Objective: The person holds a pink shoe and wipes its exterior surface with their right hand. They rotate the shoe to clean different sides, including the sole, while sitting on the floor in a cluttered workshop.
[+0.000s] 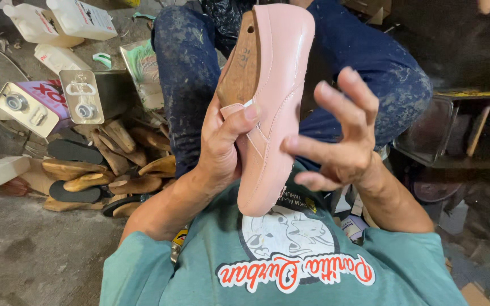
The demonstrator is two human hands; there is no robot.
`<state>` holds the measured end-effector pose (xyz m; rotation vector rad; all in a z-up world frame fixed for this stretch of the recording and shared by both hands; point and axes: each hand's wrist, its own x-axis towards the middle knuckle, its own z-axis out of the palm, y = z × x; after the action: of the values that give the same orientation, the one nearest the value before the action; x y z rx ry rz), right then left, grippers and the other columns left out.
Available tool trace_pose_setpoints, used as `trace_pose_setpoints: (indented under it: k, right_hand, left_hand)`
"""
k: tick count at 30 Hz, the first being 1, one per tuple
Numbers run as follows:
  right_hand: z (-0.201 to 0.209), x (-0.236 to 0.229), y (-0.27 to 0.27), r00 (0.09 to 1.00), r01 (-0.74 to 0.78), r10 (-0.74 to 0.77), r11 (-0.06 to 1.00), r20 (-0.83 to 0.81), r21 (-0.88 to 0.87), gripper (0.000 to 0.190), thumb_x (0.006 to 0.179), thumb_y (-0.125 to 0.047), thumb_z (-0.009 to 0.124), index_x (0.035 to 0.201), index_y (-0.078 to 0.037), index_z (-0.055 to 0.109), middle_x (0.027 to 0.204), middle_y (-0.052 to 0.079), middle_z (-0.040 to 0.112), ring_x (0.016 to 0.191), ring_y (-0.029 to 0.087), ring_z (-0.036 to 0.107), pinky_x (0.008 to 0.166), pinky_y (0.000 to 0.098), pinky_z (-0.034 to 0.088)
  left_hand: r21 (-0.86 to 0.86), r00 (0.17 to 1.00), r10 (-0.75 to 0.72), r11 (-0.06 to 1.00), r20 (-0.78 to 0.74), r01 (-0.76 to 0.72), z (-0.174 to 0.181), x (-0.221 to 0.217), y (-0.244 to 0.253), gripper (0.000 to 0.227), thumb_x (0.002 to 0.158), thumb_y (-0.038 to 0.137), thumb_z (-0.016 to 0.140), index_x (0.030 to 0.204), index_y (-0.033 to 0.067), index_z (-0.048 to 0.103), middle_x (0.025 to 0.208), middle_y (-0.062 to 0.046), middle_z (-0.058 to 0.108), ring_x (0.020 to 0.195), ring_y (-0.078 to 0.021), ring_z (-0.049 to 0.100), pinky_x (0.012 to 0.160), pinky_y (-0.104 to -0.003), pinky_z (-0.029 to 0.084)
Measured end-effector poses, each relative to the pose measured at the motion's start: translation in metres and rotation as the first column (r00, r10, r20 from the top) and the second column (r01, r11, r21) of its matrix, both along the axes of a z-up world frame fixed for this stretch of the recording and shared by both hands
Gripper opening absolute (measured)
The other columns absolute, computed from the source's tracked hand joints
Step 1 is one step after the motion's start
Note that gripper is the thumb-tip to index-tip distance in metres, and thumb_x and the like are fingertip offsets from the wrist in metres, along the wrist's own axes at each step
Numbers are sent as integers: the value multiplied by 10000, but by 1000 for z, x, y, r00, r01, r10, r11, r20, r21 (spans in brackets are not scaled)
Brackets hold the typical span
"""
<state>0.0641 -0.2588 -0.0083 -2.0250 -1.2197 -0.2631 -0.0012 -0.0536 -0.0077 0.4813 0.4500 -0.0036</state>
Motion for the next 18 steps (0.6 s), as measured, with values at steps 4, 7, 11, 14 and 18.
trace_pose_setpoints:
  k: [4, 7, 11, 14, 18]
  right_hand:
    - [-2, -3, -5, 999, -36, 36, 999, 4, 1, 524, 1015, -638, 470, 1226, -259, 764, 1524, 226, 367, 1475, 410, 258, 1255, 582, 281]
    - [-2, -3, -3, 998, -50, 51, 999, -28, 5, 527, 1004, -635, 494, 1195, -243, 790, 1559, 240, 335, 1506, 420, 228, 1278, 593, 256]
    - [-11, -26, 4, 968, -56, 43, 997, 247, 44, 346, 1107, -588, 511, 1382, -406, 615, 1511, 134, 407, 1448, 351, 328, 1215, 533, 313]
    - [-11, -35, -8, 921, 24, -26, 1000, 388, 12, 364, 1120, -643, 429, 1385, -472, 612, 1466, 15, 428, 1428, 226, 293, 1198, 459, 304]
    - [4, -11, -1, 981, 80, -67, 994, 180, -68, 450, 1093, -523, 440, 1227, -283, 796, 1468, 199, 400, 1427, 363, 292, 1224, 474, 292]
  left_hand:
    - [23, 999, 7, 1000, -38, -7, -2, -2, 1, 877, 828, 126, 765, 1590, 80, 335, 1399, -160, 592, 1178, -257, 626, 1007, -393, 544]
    - [19, 999, 12, 1000, -46, -11, -2, -1, 0, 897, 822, 121, 770, 1599, 80, 324, 1379, -164, 604, 1162, -260, 636, 1002, -394, 548]
    - [49, 996, 59, 997, -65, -55, -5, -1, -1, 772, 854, 117, 744, 1548, 65, 407, 1315, -148, 647, 1092, -232, 663, 932, -365, 579]
    - [34, 992, 107, 994, -64, -105, -12, 0, -1, 702, 872, 97, 737, 1503, 34, 438, 1266, -150, 668, 1049, -230, 682, 931, -367, 579]
    - [64, 991, 119, 991, -64, -115, -10, 1, -4, 753, 871, 112, 740, 1546, 57, 409, 1362, -141, 634, 1183, -234, 637, 1057, -370, 519]
